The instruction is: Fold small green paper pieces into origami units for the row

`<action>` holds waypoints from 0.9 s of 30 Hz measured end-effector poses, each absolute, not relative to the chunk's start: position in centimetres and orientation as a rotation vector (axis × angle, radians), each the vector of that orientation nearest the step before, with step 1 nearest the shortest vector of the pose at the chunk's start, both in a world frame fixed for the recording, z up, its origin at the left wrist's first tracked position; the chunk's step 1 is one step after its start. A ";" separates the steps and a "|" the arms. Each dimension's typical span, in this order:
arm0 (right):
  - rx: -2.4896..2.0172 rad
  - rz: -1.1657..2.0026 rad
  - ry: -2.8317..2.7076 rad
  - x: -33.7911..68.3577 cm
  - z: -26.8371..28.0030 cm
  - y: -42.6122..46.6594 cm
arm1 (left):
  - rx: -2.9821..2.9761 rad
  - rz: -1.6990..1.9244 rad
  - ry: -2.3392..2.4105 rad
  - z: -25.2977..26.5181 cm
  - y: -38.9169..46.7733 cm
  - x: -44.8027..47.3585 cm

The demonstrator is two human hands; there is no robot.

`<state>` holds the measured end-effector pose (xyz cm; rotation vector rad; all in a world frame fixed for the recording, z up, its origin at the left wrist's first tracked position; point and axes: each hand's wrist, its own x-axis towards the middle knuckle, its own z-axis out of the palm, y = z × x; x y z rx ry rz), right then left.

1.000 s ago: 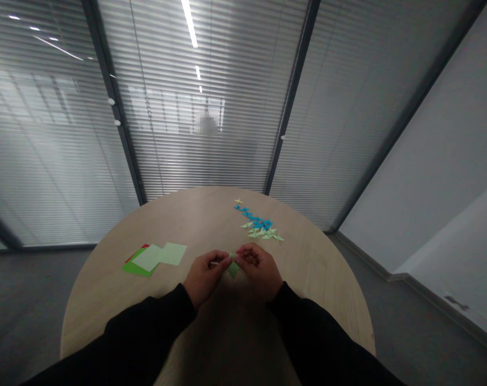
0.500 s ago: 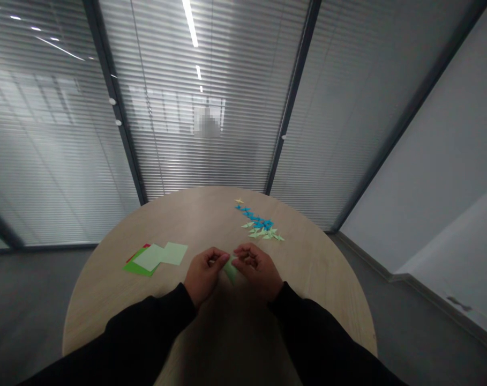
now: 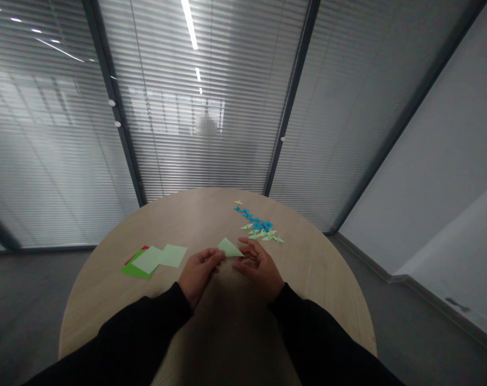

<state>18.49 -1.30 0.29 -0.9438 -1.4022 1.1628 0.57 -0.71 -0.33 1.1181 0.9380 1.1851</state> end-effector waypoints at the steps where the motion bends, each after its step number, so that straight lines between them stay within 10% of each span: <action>1: -0.940 1.182 -1.426 18.5 0.1 -1.3 | 1.064 1.199 0.894 -0.4 -0.7 0.6; 27: -1.044 0.934 -1.519 18.0 0.5 -1.8 | 1.305 1.029 0.899 0.8 -1.8 1.3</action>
